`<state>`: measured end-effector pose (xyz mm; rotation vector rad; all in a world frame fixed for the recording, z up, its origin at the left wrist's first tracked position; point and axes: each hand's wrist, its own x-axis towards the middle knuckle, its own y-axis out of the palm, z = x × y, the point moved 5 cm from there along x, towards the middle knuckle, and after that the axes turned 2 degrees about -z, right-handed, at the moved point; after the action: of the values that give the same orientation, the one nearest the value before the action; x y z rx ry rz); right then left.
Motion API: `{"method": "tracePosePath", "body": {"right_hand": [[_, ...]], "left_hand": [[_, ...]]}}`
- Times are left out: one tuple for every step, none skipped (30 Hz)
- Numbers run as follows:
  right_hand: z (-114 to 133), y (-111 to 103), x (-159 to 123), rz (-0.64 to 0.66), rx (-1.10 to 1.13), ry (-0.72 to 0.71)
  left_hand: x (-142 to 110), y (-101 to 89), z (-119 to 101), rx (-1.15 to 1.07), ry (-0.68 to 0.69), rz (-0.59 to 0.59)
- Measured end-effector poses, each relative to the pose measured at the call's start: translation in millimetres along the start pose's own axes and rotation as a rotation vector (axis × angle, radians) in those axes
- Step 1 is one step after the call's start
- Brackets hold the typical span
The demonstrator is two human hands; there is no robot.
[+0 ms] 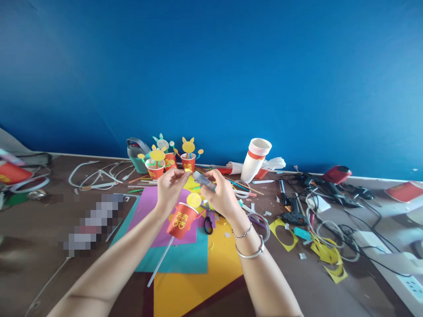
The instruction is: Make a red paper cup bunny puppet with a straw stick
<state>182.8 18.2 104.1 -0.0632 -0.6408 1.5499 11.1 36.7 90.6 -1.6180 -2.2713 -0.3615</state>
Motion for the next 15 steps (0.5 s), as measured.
{"method": "tracePosePath", "body": {"right_hand": [[1.9, 0.2, -0.7, -0.006, -0.012, -0.003], [3.6, 0.4, -1.2, -0.009, -0.021, -0.005], [5.1, 0.6, -1.6, -0.011, -0.029, -0.007], [6.4, 0.8, -1.9, -0.013, -0.035, -0.009], [7.8, 0.9, -2.1, -0.013, -0.04, -0.012], [9.1, 1.1, -2.3, -0.014, -0.042, -0.019], [10.5, 1.2, -2.6, -0.017, -0.043, -0.027], [11.8, 1.3, -2.9, -0.022, -0.042, -0.035], [13.1, 1.5, -3.3, -0.027, -0.041, -0.042], [14.3, 1.6, -3.7, -0.034, -0.041, -0.049], [15.5, 1.7, -4.2, -0.041, -0.041, -0.057], [16.6, 1.7, -4.7, -0.049, -0.042, -0.064], [17.7, 1.8, -5.2, -0.055, -0.046, -0.072], [18.8, 1.7, -5.6, -0.062, -0.052, -0.078], [19.7, 1.5, -6.0, -0.068, -0.057, -0.083]], "left_hand": [[-0.7, -0.2, -1.1, 0.015, 0.016, -0.002], [-1.4, -0.3, -2.2, 0.031, 0.032, -0.003], [-2.0, -0.5, -3.0, 0.046, 0.048, -0.002], [-2.4, -0.5, -3.7, 0.06, 0.062, 0.002], [-2.7, -0.6, -4.1, 0.074, 0.074, 0.006], [-2.9, -0.7, -4.4, 0.086, 0.084, 0.011], [-2.9, -0.8, -4.6, 0.097, 0.092, 0.013], [-2.8, -0.9, -4.9, 0.106, 0.098, 0.013], [-2.8, -1.0, -5.3, 0.113, 0.101, 0.012], [-2.7, -1.1, -6.0, 0.121, 0.105, 0.01], [-2.8, -1.1, -6.9, 0.13, 0.11, 0.009], [-3.0, -0.9, -8.2, 0.14, 0.118, 0.01], [-3.4, -0.6, -9.6, 0.149, 0.127, 0.013], [-3.9, -0.2, -11.1, 0.158, 0.135, 0.018], [-4.4, 0.0, -12.4, 0.166, 0.144, 0.021]]}}
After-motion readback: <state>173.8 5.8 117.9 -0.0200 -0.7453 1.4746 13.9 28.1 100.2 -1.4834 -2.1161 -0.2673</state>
